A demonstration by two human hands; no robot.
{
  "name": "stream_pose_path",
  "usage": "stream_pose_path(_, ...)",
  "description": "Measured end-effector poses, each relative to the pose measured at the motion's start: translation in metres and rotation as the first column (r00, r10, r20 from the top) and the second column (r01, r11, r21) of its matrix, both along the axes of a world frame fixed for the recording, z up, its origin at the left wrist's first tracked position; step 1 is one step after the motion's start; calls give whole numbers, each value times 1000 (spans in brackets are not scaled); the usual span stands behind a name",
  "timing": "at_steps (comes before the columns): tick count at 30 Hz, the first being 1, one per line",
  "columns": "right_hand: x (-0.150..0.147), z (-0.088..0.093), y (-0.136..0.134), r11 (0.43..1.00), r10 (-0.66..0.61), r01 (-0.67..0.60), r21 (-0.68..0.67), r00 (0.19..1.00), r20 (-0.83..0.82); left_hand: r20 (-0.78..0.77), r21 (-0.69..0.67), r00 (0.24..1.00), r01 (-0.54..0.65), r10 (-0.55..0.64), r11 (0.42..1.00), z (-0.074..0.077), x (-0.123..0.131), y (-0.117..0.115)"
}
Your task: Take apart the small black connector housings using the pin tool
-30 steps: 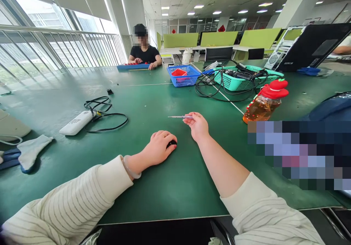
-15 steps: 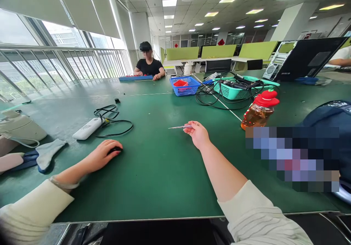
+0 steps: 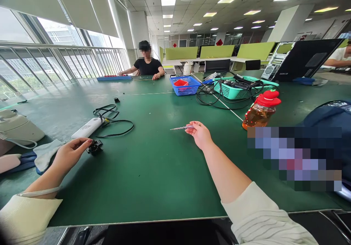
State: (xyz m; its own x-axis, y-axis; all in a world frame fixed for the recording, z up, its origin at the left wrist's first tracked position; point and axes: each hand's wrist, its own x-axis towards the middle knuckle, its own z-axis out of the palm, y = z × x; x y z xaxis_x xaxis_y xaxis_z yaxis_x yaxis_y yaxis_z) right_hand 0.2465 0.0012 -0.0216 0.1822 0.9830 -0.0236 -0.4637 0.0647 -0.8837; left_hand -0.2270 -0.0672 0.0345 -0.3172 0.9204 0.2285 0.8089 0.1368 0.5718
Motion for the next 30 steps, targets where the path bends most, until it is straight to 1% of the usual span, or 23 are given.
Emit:
stream_pose_path(1, 0, 0, 0, 1000, 0, 0, -3, 1000, 3, -10, -14, 1000, -9, 9, 1000, 1, 1, -2)
stream_pose_path(4, -1, 2, -1, 1000, 1, -1, -9, 1000, 12, -61, -23, 998, 29, -30, 999, 1, 2, -5)
stream_pose_path(5, -1, 2, -1, 1000, 2, -1, -9, 1000, 15, -86, -36, 996, 25, -28, 999, 1, 2, -6)
stream_pose_path(9, -2, 3, -2, 1000, 4, -4, -5, 1000, 22, -191, -77, 980, -71, 55, 995, 2, 2, -6)
stream_pose_path(14, -2, 3, -2, 1000, 10, -10, -7, 1000, 27, -250, -14, 963, -111, 104, 994, 1, 8, -8)
stream_pose_path(20, -3, 3, -2, 1000, 7, -7, -3, 1000, 28, -379, 74, 916, -110, 130, 991, -4, 11, -8)
stream_pose_path(23, -4, 4, -3, 1000, 8, -8, -3, 999, 31, -384, 34, 914, -127, 130, 991, -5, 12, -8)
stream_pose_path(27, -6, 5, -4, 1000, 7, -7, -10, 999, 36, -327, -83, 932, -190, 154, 978, -5, 12, -6)
stream_pose_path(30, -8, 6, -4, 1000, 0, 1, -19, 999, 34, -266, -105, 954, -175, 141, 979, -6, 11, -5)
